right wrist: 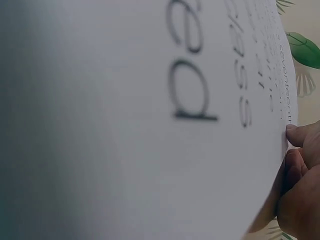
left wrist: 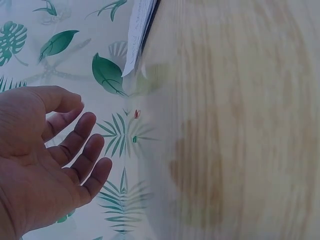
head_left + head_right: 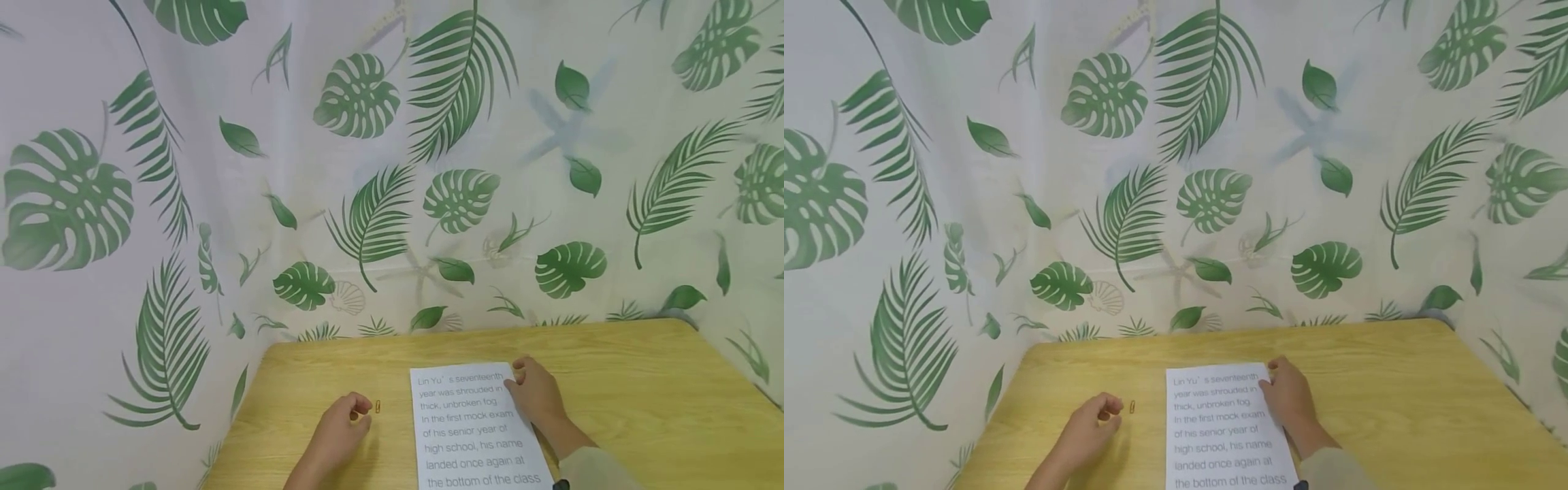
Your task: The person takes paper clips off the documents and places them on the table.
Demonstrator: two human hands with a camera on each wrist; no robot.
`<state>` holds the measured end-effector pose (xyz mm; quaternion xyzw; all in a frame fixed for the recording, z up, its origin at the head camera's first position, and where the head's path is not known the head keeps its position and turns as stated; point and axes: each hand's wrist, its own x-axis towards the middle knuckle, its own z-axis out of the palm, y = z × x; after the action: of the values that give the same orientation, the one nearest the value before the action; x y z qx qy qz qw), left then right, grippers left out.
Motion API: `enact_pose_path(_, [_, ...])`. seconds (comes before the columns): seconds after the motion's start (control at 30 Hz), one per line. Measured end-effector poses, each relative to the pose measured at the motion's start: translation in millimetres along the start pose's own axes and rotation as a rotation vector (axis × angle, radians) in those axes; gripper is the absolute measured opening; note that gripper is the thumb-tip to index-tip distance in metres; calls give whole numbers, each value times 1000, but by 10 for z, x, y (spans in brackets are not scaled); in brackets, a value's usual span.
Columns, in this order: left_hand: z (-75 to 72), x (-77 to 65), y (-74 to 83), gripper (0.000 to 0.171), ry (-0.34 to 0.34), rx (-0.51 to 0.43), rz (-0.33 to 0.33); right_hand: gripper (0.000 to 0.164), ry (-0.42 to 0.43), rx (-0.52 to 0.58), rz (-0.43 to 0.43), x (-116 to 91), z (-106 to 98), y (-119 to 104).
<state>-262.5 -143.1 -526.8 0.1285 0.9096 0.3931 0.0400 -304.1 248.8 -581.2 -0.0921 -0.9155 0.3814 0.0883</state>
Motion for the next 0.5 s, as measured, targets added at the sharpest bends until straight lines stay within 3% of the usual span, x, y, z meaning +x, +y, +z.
enact_pose_path(0.27, [27,1,13,18,13,-6,-22,34,10,-41,-31,3,6,-15])
enact_pose_path(0.5, [37,-19,59,19,-4,-8,-37,42,-48,-123,-25,62,-33,-21])
